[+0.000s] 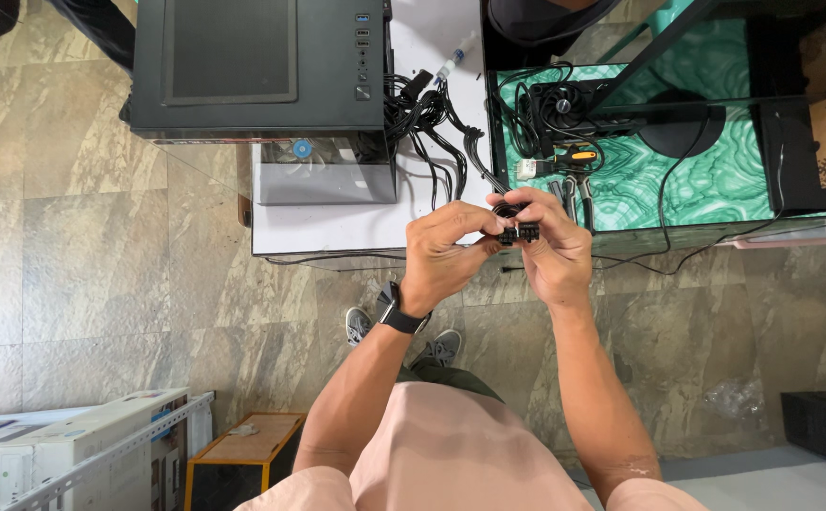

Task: The person works on a desktop computer case on a workbench, unplugging and routing power cables, opening the case and repositioning it, then reaching inside to connect and seat cables and components, and finally handling a component at the bench.

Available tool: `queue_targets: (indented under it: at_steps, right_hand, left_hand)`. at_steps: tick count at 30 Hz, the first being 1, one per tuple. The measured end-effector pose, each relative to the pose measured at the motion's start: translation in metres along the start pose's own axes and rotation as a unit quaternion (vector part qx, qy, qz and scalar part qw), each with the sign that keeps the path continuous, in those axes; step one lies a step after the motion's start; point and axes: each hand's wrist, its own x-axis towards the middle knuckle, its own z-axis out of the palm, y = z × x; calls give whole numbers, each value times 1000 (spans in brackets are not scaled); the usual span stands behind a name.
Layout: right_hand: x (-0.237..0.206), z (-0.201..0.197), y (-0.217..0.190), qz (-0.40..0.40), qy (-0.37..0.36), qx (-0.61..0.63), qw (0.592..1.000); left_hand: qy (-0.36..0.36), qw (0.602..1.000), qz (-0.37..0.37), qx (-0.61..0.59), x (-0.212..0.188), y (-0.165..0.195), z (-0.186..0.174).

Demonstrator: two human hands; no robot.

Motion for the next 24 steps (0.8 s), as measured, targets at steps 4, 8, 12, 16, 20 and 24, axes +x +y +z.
queue_targets:
  at_steps: [4, 8, 12, 16, 20, 24]
  right_hand:
    - [0, 1, 1, 0, 0, -8, 1000]
    - [0, 1, 1, 2, 5, -2, 1000]
    - [1, 1, 1, 4, 7, 4, 1000]
    - [2, 1, 1, 6, 5, -1, 1000]
    - [5, 2, 0, 8, 6, -9, 1000]
    - [5, 2, -2, 13, 7, -3, 1000]
  left_hand:
    - [4, 1000, 0, 6, 0, 0, -1]
    - [6, 1000, 3, 5, 0, 0, -1]
    - [6, 1000, 2, 6, 1, -1, -1]
    - [6, 1000, -4, 14, 2, -2, -1]
    - [3, 1000, -7, 21, 3, -2, -1]
    - [9, 1000, -6, 21, 5, -3, 1]
